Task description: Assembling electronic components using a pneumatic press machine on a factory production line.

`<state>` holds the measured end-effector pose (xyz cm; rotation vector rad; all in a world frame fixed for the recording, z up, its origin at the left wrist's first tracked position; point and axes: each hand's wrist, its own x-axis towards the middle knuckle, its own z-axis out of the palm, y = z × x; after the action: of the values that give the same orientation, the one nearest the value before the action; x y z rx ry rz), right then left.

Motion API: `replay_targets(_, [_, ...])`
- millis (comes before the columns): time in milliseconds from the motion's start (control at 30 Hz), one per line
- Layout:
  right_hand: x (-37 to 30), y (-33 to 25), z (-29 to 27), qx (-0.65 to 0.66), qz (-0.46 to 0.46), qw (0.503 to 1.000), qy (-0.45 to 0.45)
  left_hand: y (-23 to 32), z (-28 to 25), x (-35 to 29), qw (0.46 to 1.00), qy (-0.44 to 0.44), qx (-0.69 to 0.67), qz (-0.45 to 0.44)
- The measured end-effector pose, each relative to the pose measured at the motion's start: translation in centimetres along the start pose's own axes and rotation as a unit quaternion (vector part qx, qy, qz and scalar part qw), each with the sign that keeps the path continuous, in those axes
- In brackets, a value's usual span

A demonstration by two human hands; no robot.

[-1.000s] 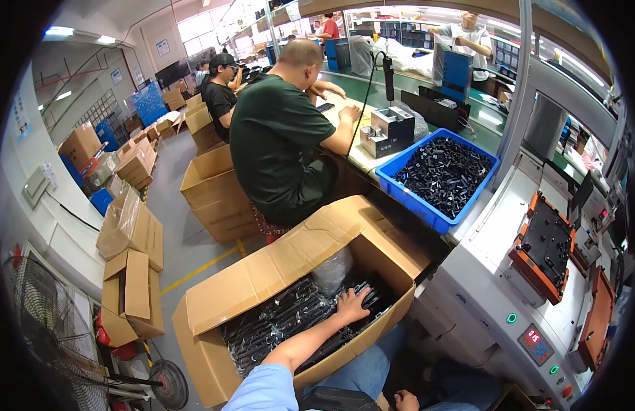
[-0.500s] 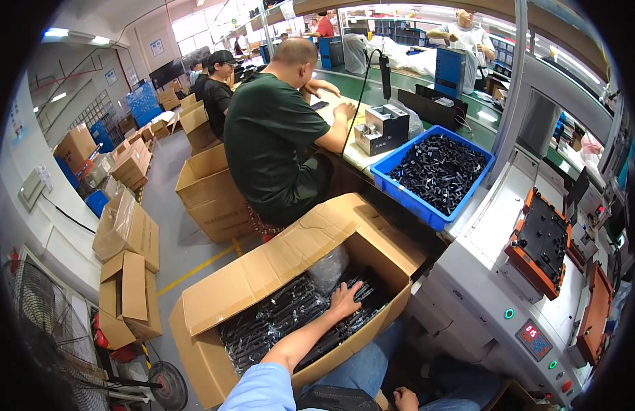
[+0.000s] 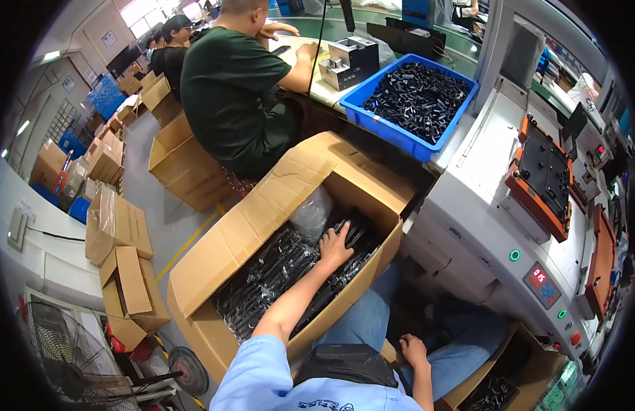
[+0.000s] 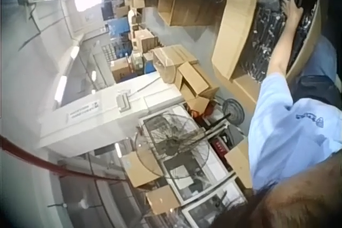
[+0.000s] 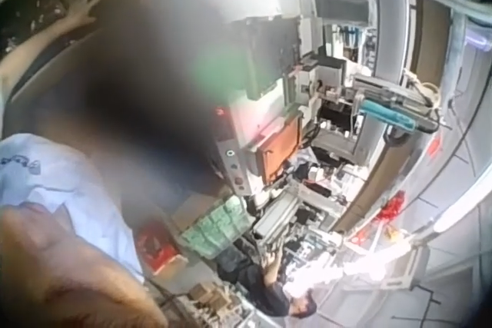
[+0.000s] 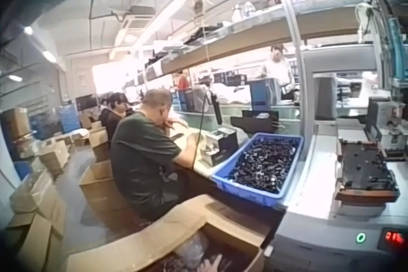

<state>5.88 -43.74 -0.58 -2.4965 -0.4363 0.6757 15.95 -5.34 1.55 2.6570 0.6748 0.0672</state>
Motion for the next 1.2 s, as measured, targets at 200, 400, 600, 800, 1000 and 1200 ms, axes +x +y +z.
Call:
replay_targets(200, [-0.2, 0.1, 0.2, -0.004, 0.008, 1.000, 0.001, 0.5, -1.5, -0.3, 0.993, -0.113, -0.018, 0.001])
replay_targets(400, [0.2, -0.6, -0.1, 0.007, 0.013, 0.999, -0.035, -7.2, 2.6, 0.1, 0.986, -0.020, -0.147, 0.070])
replay_targets(600, [-0.4, 0.3, 0.0, -0.001, 0.041, 0.999, -0.033, -5.0, 2.8, -0.2, 0.996, 0.004, -0.059, 0.074])
replay_targets(800, [-0.2, -0.7, -0.3, 0.006, 0.043, 0.998, -0.035, -5.9, -0.4, 0.3, 0.999, 0.033, -0.024, 0.017])
replay_targets(1000, [-0.1, 0.2, -0.3, -0.010, 0.035, 0.999, -0.023, 1.5, -13.0, -5.2, 0.980, 0.164, -0.114, 0.009])
replay_targets(1200, [-1.8, -6.9, -8.8, 0.255, -0.130, 0.947, 0.147, 5.8, -21.9, -13.0, 0.934, -0.004, -0.339, 0.113])
